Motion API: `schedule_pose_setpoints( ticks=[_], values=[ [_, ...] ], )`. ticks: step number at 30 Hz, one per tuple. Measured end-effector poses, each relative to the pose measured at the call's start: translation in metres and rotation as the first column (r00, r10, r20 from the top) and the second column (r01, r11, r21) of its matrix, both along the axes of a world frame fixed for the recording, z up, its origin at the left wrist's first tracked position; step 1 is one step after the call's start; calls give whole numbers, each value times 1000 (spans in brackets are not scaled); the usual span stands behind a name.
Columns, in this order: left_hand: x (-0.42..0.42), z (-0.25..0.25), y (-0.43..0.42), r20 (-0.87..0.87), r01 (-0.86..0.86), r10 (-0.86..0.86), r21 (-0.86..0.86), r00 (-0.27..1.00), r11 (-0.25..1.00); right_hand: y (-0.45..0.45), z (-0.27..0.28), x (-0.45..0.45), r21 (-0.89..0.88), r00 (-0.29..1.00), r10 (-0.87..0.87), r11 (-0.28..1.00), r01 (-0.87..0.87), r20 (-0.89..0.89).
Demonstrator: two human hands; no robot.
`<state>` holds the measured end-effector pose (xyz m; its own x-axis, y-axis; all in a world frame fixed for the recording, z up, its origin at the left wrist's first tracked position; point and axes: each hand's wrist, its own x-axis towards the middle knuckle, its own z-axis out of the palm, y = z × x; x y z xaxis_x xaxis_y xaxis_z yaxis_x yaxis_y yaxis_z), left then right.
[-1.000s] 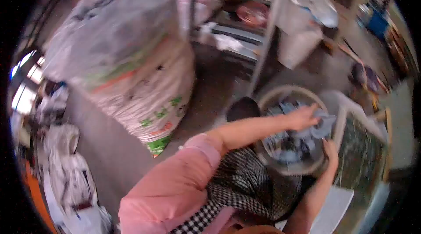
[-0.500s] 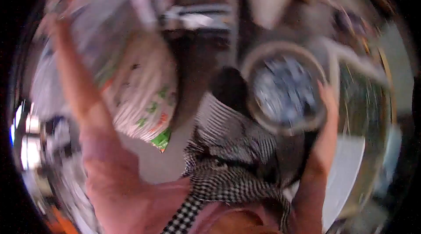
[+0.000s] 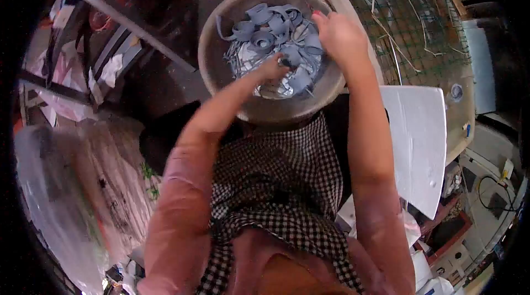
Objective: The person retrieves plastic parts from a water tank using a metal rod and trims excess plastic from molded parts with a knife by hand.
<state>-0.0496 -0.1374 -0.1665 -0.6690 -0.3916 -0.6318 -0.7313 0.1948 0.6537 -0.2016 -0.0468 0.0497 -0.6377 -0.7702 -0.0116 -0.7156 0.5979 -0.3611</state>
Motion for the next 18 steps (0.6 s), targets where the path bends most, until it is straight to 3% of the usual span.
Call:
schedule_pose_setpoints(
  ticks=[1, 3, 4, 5, 7, 8, 9, 10, 11, 12, 15, 18],
  values=[
    [-18, -24, 8, -19, -96, 95, -43, 995, 994, -1, 2, -1, -2, 1000, 11, 1000, -11, -1],
    [-40, -110, 26, -223, -386, 332, -275, 916, 880, -3, 2, -7, 45, 1000, 22, 999, -22, 0],
    [-50, -135, 27, -219, -381, 330, -262, 918, 886, -6, 1, -9, 80, 1000, 1, 997, -4, 31],
    [-58, -154, 28, -103, -498, 491, -301, 865, 813, -8, 1, -11, 114, 998, -17, 993, 10, 63],
    [-65, -161, 27, 16, -587, 631, -351, 776, 730, -12, 1, -14, 121, 997, -27, 992, 18, 72],
    [-62, -160, 19, 11, -674, 680, -123, 733, 729, -13, 2, -15, 119, 993, -47, 992, 35, 105],
    [-58, -151, 10, 18, -723, 726, 109, 687, 682, -11, 4, -15, 114, 988, -67, 992, 52, 137],
    [-57, -137, -5, 39, -677, 677, 93, 735, 730, -10, 4, -16, 114, 987, -72, 992, 57, 140],
    [-63, -60, -1, 74, -845, 854, 216, 514, 490, -10, 4, -18, 71, 992, -81, 995, 74, 96],
    [-56, -43, -14, 108, -850, 872, 308, 478, 428, -11, 7, -18, 20, 995, -88, 996, 87, 48],
    [-20, 1, -55, 134, -749, 875, 586, 465, 309, -8, 19, -20, 8, 970, -180, 983, 181, 165],
    [16, 80, -75, 53, -610, 858, 726, 510, 318, -4, 20, -20, -149, 982, -162, 973, 176, 101]
  ],
)
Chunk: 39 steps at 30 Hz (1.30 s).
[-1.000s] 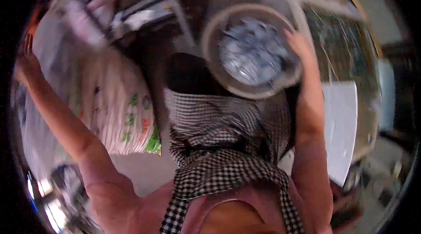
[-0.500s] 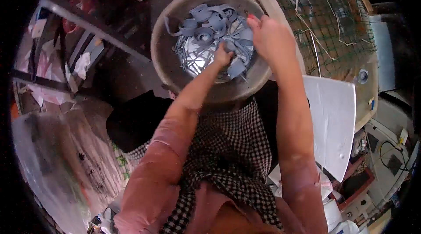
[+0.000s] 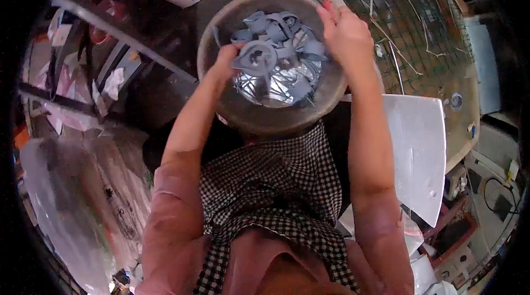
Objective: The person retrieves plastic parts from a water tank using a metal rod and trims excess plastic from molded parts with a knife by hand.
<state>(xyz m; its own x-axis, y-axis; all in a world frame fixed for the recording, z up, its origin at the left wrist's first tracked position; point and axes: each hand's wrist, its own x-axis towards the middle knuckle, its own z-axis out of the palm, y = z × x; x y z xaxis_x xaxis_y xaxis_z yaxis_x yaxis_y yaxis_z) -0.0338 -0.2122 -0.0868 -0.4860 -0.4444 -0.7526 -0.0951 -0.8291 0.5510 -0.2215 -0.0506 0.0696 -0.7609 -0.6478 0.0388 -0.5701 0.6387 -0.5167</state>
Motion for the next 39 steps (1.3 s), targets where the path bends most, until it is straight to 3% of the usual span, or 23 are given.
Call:
schedule_pose_setpoints(
  ticks=[3, 5, 6, 7, 9, 10, 11, 12, 15, 17, 20, 21, 23, 24, 25, 26, 28, 29, 31, 34, 37, 39],
  values=[
    [28, 69, -10, -80, 51, -62, -140, 995, 989, -5, -6, -8, -43, 997, 45, 998, -42, 65],
    [47, 102, -15, -71, 123, -145, -252, 987, 960, -8, -7, -6, -157, 992, 112, 982, -102, 57],
    [55, 116, -15, -73, 108, -132, -270, 989, 957, -10, -6, -5, -232, 972, 178, 963, -140, 154],
    [61, 129, -13, -169, 181, -230, -264, 958, 948, -12, -8, -5, -303, 939, 244, 939, -165, 242],
    [66, 149, -6, -356, 339, -419, -267, 835, 902, -13, -7, -1, -380, 924, 299, 904, -195, 239],
    [68, 156, 3, -226, 298, -392, -359, 892, 885, -11, 3, 6, -418, 839, 368, 888, -190, 401],
    [69, 165, 9, -233, 301, -398, -362, 887, 882, -8, 11, 13, -452, 722, 427, 875, -176, 545],
    [71, 173, 12, -243, 329, -427, -356, 871, 875, -9, 12, 18, -503, 664, 483, 845, -182, 571],
    [69, 167, 8, -209, 365, -514, -491, 832, 791, -12, 14, 35, -532, 611, 605, 781, -327, 511],
    [52, 177, 21, 78, 439, -484, -565, 871, 698, -15, 10, 48, -553, 551, 646, 754, -354, 528],
    [29, 185, 30, 107, 465, -475, -475, 873, 747, -14, 7, 59, -433, 408, 697, 700, -568, 590],
    [24, 187, 30, 125, 494, -490, -422, 863, 760, -16, 4, 59, -431, 411, 699, 698, -572, 585],
    [19, 177, 26, 78, 432, -447, -447, 891, 783, -18, -3, 56, -431, 556, 725, 688, -583, 405],
    [18, 175, 25, -43, 305, -348, -387, 937, 870, -19, -2, 55, -431, 618, 724, 685, -588, 306],
    [18, 174, 23, -154, 179, -235, -308, 960, 934, -18, -2, 54, -432, 621, 723, 684, -587, 302],
    [23, 171, 22, -212, 129, -232, -411, 949, 902, -18, -2, 53, -479, 658, 629, 765, -431, 414],
    [36, 176, 35, -184, 117, -212, -424, 960, 898, -18, 2, 50, -507, 633, 489, 844, -172, 600],
    [40, 178, 34, -153, 103, -186, -435, 971, 895, -20, 0, 46, -512, 638, 488, 843, -167, 595],
    [46, 171, 33, -193, 165, -276, -450, 942, 878, -24, -5, 44, -488, 532, 412, 873, 4, 740],
    [49, 169, 58, -163, 160, -334, -635, 928, 755, -23, -2, 50, -356, 472, 332, 934, -41, 817],
    [39, 168, 65, -38, 134, -212, -664, 977, 736, -32, -12, 61, -351, 495, 320, 936, -34, 808],
    [40, 158, 51, -128, 108, -234, -616, 964, 781, -29, -9, 57, -366, 444, 358, 928, -72, 821]
  ],
)
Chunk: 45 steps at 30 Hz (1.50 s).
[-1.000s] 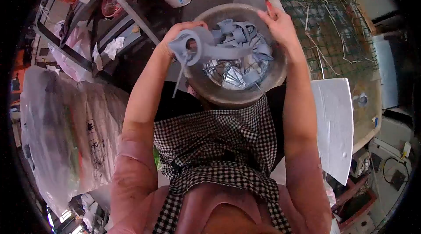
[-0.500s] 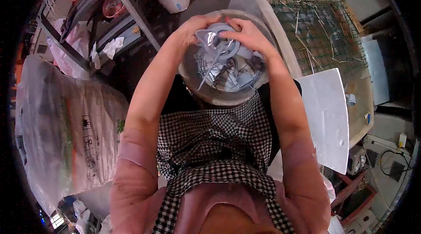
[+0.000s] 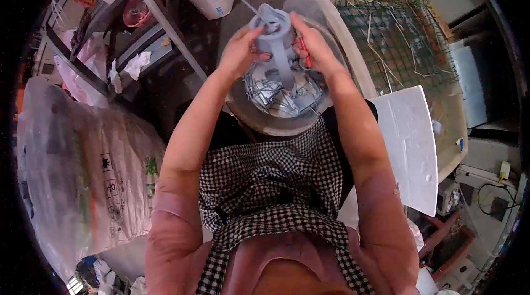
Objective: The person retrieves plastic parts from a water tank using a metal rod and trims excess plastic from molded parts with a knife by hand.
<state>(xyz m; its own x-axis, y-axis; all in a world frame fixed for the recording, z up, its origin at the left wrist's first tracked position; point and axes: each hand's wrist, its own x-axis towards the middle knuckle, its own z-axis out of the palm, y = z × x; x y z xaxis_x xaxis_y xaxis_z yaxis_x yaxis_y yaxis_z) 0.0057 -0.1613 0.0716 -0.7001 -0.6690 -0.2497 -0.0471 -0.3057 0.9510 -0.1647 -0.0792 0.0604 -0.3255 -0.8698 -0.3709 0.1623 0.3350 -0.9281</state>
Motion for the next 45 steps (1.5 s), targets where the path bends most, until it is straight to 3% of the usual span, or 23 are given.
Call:
schedule_pose_setpoints(
  ticks=[2, 4, 7, 10, 17, 19, 21, 22, 23, 24, 26, 27, 28, 30, 33, 35, 40, 42, 44, 45],
  values=[
    [0, -5, -5, -155, -141, 206, 350, 966, 926, 2, 9, -1, -118, 946, -52, 989, 94, 319],
    [6, 3, -5, -133, -125, 201, 438, 971, 890, 4, 13, -4, -142, 966, -9, 989, 48, 259],
    [8, -7, -15, -232, -57, 275, 658, 933, 750, 3, 9, -6, -180, 986, 12, 984, 19, 169],
    [8, -10, -17, -235, -61, 237, 577, 942, 814, 2, 6, -5, -161, 997, 20, 987, -8, 73],
    [9, 0, -10, -235, -91, 268, 568, 934, 818, 7, 4, -5, -175, 996, 60, 982, -70, -62],
    [11, -3, -13, -346, -32, 261, 548, 901, 836, 9, -4, -4, -175, 990, 88, 979, -106, -106],
    [22, -32, -31, -405, 45, 225, 560, 886, 828, 11, -9, 0, -177, 829, 119, 951, -253, -547],
    [24, -10, -25, -453, 123, 186, 570, 872, 812, 13, 0, 8, -179, 822, 126, 947, -266, -556],
    [18, 8, -7, -200, -219, 369, 524, 908, 823, 17, 9, 17, -220, 798, 55, 948, -231, -600],
    [19, 27, 6, -212, -221, 377, 522, 902, 824, 19, 15, 23, -264, 770, -17, 944, -197, -638],
    [19, 47, 24, -218, -113, 195, 341, 956, 933, 20, 18, 26, -296, 770, -39, 935, -198, -637],
    [14, 55, 33, -176, -206, 271, 321, 946, 925, 21, 22, 29, -454, 741, -147, 861, -231, -655],
    [12, 49, 33, -256, -148, 247, 353, 934, 924, 21, 25, 30, -593, 715, -253, 758, -272, -651],
    [12, 43, 32, -330, -123, 201, 241, 922, 963, 22, 20, 23, -566, 676, -230, 756, -329, -700],
    [14, 48, 34, -340, -152, 238, 260, 910, 954, 21, 24, 21, -536, 707, -169, 775, -335, -687],
    [17, 50, 31, -332, -165, 272, 318, 903, 934, 25, 32, 26, -378, 753, -74, 894, -241, -654],
    [16, 36, 25, -356, -104, 246, 374, 902, 922, 24, 23, 32, -425, 645, -132, 846, -323, -753],
    [7, 29, 29, -405, -72, 188, 284, 895, 956, 23, 24, 37, -464, 597, -177, 805, -370, -783],
    [4, 42, 36, -413, -101, 192, 233, 890, 967, 23, 38, 50, -508, 735, -207, 835, -211, -646],
    [3, 46, 37, -392, -119, 214, 253, 895, 960, 22, 36, 47, -506, 734, -207, 837, -210, -646]
  ],
)
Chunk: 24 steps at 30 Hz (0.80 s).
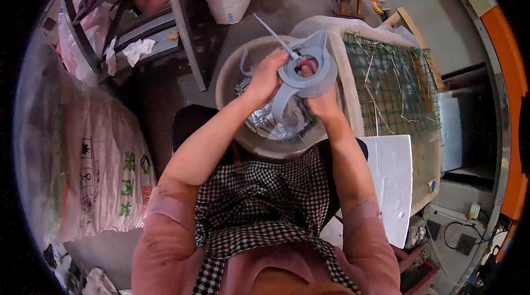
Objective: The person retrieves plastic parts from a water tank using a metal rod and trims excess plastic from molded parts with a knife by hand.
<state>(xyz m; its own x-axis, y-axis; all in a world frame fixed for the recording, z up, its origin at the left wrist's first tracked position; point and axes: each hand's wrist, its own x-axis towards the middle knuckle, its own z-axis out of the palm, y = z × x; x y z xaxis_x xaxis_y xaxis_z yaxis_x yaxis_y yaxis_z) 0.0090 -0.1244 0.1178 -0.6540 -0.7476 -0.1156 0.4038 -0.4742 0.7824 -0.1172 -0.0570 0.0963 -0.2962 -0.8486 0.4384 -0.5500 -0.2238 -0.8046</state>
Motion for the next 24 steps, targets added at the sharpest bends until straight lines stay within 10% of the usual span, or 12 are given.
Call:
schedule_pose_setpoints(
  ticks=[2, 5, 8, 11, 15, 20, 22, 24],
  values=[
    [3, 7, 3, 21, -13, 13, 22, 1000, 1000, -4, -8, -7, -179, 802, -38, 980, -87, -596],
    [11, 16, 7, 332, -47, 292, -585, 897, 810, -4, -11, -17, -81, 871, 111, 982, -169, -478],
    [12, 17, 6, 406, 24, 261, -577, 876, 816, -2, -10, -12, 70, 955, 100, 994, -84, -277],
    [6, 7, 4, 314, -70, 205, -393, 927, 917, 1, -12, -9, -73, 897, -44, 997, 13, -439],
    [4, -4, 4, 266, -100, 420, -735, 868, 671, -3, -20, -8, -49, 814, -42, 999, 17, -579],
    [4, -32, -12, 378, 26, 458, -793, 804, 608, -6, -28, -9, -33, 956, 142, 987, -156, -258],
    [-1, -57, -15, 149, -122, 634, -924, 759, 363, -1, -28, -13, -37, 971, 166, 984, -175, -170],
    [-3, -51, -14, 229, -118, 562, -850, 795, 514, 2, -27, -17, -46, 980, 184, 981, -188, -79]
  ],
)
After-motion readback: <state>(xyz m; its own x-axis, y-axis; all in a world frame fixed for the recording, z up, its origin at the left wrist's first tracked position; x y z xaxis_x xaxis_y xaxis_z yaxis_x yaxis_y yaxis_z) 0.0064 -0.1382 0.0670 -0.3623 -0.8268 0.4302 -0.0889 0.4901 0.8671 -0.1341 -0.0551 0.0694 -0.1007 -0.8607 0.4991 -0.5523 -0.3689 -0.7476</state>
